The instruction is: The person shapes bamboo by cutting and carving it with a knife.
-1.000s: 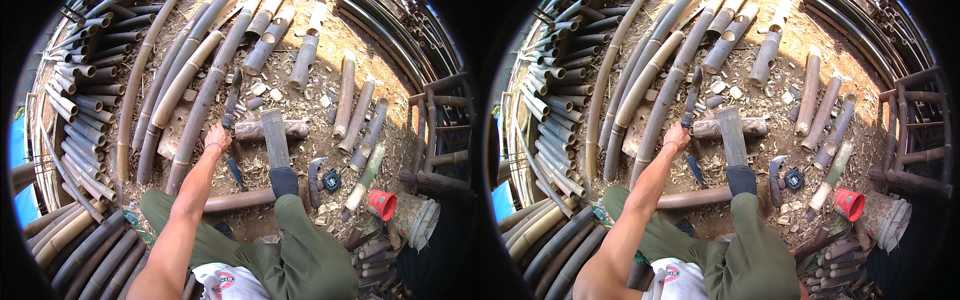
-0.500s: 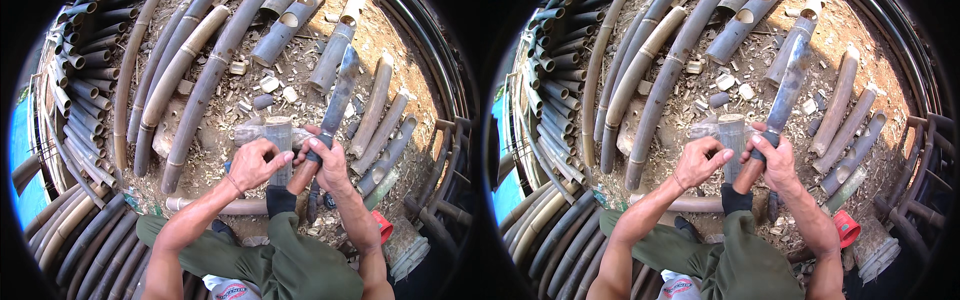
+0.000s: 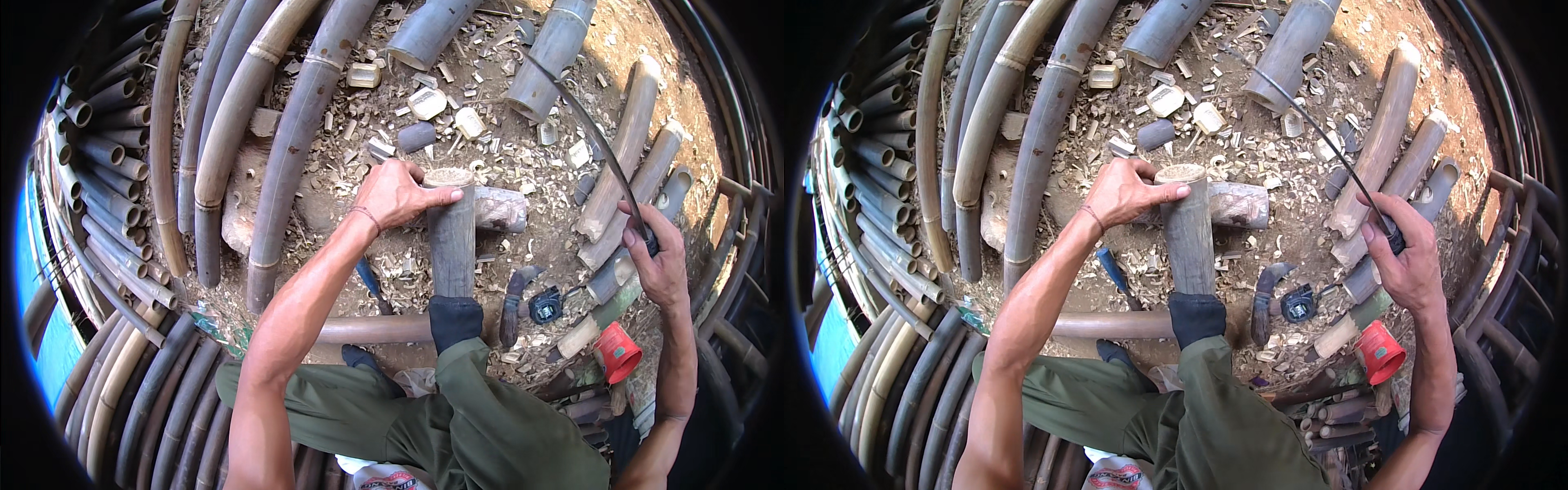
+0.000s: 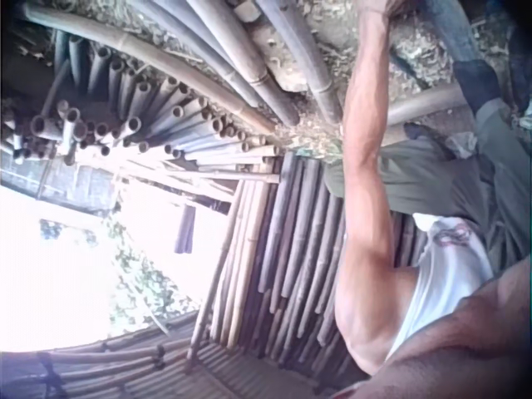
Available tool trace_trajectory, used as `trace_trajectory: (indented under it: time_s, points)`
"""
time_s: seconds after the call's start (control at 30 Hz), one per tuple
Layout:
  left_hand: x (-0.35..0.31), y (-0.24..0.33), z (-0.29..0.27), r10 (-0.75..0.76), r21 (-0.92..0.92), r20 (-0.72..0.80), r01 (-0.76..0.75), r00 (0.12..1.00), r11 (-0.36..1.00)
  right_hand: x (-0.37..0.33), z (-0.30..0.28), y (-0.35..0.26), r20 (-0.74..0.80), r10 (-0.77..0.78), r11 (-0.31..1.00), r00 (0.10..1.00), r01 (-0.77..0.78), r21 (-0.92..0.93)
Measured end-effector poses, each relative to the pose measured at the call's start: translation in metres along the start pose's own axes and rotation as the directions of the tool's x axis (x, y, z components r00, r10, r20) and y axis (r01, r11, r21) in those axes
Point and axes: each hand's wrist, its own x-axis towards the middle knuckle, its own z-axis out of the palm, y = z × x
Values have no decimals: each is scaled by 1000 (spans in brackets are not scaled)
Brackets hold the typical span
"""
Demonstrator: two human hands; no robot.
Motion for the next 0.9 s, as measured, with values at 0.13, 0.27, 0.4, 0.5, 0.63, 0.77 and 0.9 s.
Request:
trace_trajectory:
  time_s: [0.13, 0.27, 0.4, 0.5, 0.63, 0.77, 0.9]
  points:
    - [0, -2, -1, -3, -10, 1, 3, 1000, 1000, 5, -9, -5, 163, -16, 996, 986, 31, -85]
    - [1, -7, 4, 63, 8, -64, -62, 996, 998, 16, -12, -9, 329, 3, 980, 944, 63, -189]
    - [3, -4, 0, 28, 39, -14, -27, 1000, 999, 34, -10, -24, 456, -61, 902, 888, 245, -356]
    - [3, -2, -1, 22, 35, 9, -23, 1000, 999, 45, -3, -33, 490, -36, 859, 871, 277, -430]
    - [2, 0, -2, 21, 53, 21, -22, 1000, 998, 54, 4, -34, 472, -71, 830, 879, 315, -460]
    - [4, -3, 0, 54, 75, -9, -53, 999, 996, 58, 7, -32, 451, -71, 825, 890, 307, -475]
    - [3, -6, 1, 83, 59, -44, -81, 996, 995, 55, 6, -37, 439, -2, 792, 898, 270, -547]
